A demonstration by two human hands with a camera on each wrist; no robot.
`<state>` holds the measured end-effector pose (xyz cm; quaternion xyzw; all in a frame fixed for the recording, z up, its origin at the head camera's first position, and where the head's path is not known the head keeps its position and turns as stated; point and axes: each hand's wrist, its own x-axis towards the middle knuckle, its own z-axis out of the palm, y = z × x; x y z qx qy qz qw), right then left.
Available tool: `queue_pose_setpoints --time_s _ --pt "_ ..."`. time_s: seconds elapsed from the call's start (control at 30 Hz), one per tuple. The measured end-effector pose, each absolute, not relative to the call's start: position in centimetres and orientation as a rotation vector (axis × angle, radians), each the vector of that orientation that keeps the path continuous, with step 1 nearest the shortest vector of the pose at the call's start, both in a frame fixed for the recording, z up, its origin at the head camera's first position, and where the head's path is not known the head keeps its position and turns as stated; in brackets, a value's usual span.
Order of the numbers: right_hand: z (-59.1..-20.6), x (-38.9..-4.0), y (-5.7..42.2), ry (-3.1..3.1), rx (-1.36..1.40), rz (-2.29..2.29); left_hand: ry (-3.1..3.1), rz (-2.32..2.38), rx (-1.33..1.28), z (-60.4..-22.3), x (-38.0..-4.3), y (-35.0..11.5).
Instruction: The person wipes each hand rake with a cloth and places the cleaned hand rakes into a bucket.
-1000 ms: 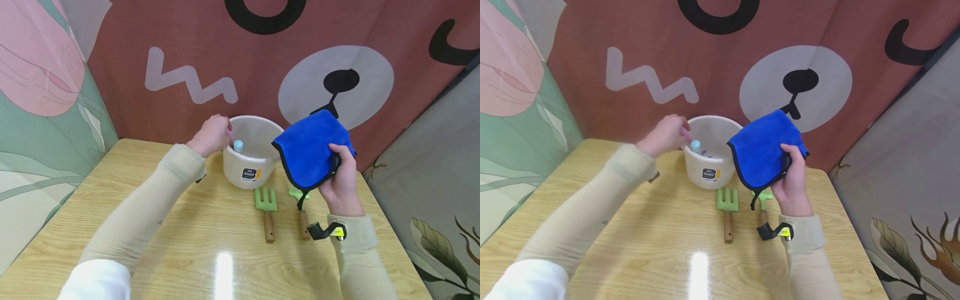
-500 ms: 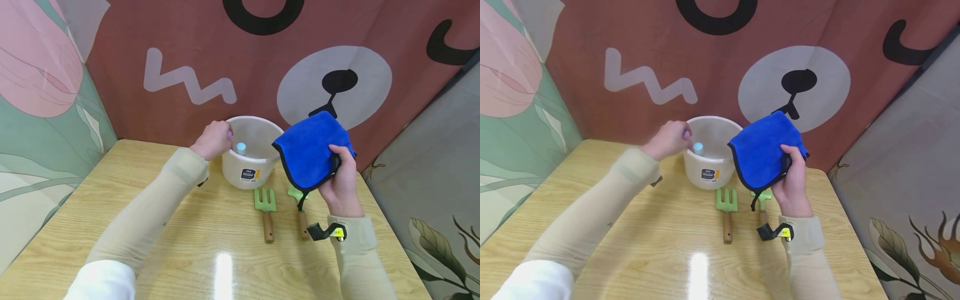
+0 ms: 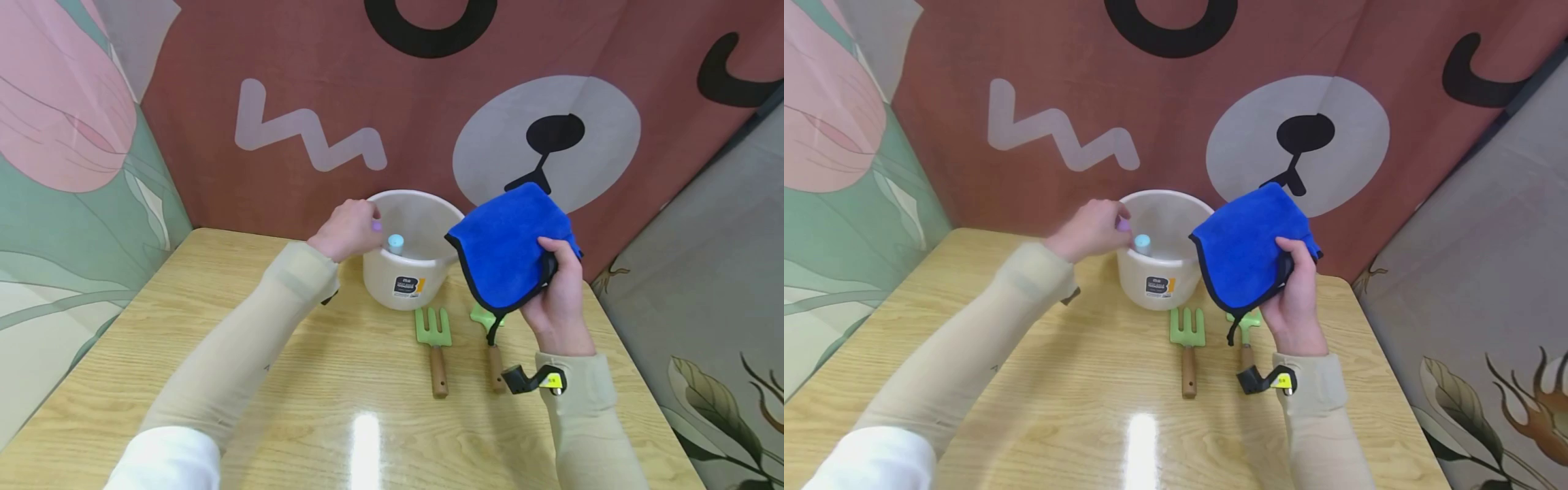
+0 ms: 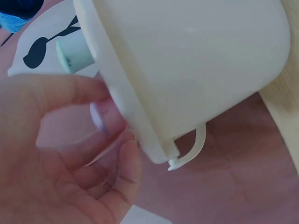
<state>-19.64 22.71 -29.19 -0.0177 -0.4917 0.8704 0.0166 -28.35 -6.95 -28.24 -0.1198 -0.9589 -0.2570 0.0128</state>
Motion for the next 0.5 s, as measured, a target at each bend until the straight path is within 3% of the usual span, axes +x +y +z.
queue_pose_setpoints --time_s 0.5 --pt "-29.2 -19.6 22.8 -1.537 -0.080 2.709 -3.045 -0.827 -0.391 -26.6 -27.3 -7.3"
